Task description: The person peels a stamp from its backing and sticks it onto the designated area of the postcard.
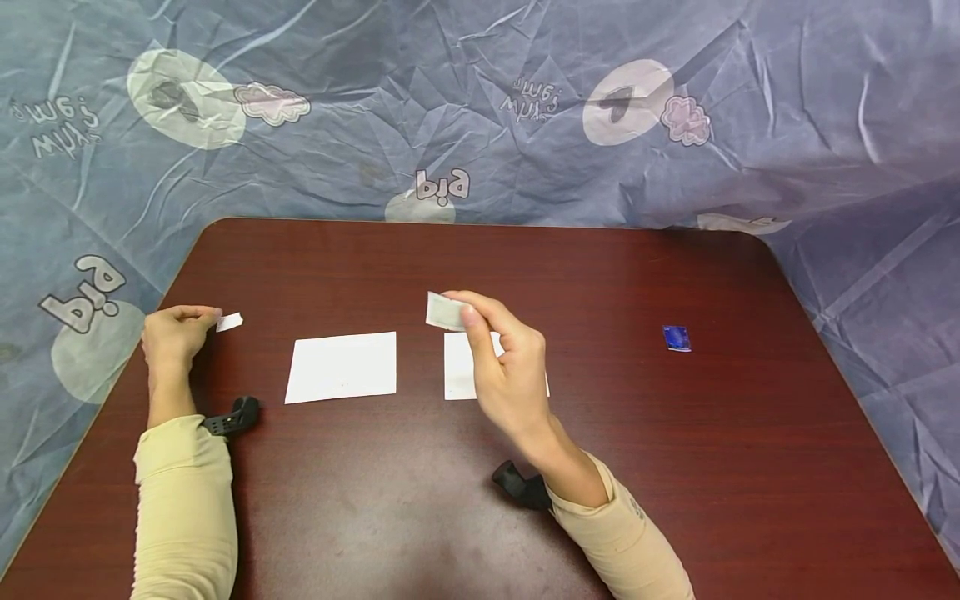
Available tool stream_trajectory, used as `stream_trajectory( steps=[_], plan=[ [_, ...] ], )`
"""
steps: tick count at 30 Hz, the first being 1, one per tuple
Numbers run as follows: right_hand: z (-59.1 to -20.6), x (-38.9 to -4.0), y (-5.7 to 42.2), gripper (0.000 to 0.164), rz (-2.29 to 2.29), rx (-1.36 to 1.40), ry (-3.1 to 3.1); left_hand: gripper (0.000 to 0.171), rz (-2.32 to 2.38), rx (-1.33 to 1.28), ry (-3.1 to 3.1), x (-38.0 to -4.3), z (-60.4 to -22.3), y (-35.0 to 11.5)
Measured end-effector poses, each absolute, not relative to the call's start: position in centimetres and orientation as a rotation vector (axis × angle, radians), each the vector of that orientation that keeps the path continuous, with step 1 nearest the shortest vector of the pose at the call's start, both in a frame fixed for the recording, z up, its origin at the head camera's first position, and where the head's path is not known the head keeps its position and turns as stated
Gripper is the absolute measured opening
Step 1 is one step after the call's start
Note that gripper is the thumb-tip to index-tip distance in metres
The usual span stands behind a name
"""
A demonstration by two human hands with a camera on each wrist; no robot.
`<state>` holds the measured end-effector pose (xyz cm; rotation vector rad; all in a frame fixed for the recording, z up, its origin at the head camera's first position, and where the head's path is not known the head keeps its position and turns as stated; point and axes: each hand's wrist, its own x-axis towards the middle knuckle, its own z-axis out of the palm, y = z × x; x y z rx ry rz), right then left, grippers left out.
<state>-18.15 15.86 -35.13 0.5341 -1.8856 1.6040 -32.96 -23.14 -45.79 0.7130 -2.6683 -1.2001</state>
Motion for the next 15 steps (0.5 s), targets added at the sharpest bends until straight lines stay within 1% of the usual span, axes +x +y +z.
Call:
stream_trajectory(
  steps=[4, 6, 9, 12, 15],
  plan=[
    [-35.1, -18.2, 16.0, 0.022, 1.588, 0.538, -1.883, 0.04, -1.239, 0.638, -2.532, -32.6, -43.3, -22.2],
    [-35.1, -18.2, 16.1, 0.022, 1.583, 0.538, -1.884, 0.037, -1.307, 0.583, -2.457, -32.2, -41.8, -21.3],
    [-35.0, -18.3, 16.1, 0.021, 1.569, 0.533, -1.887, 0.027, -1.437, 0.464, -2.359, -31.5, -39.4, -19.5],
    [-35.0, -18.3, 16.2, 0.021, 1.551, 0.524, -1.892, 0.018, -1.583, 0.284, -2.266, -30.5, -37.4, -17.2],
    [-35.0, -18.4, 16.3, 0.02, 1.534, 0.516, -1.899, 0.013, -1.748, 0.014, -2.196, -29.2, -35.9, -14.8]
  ],
)
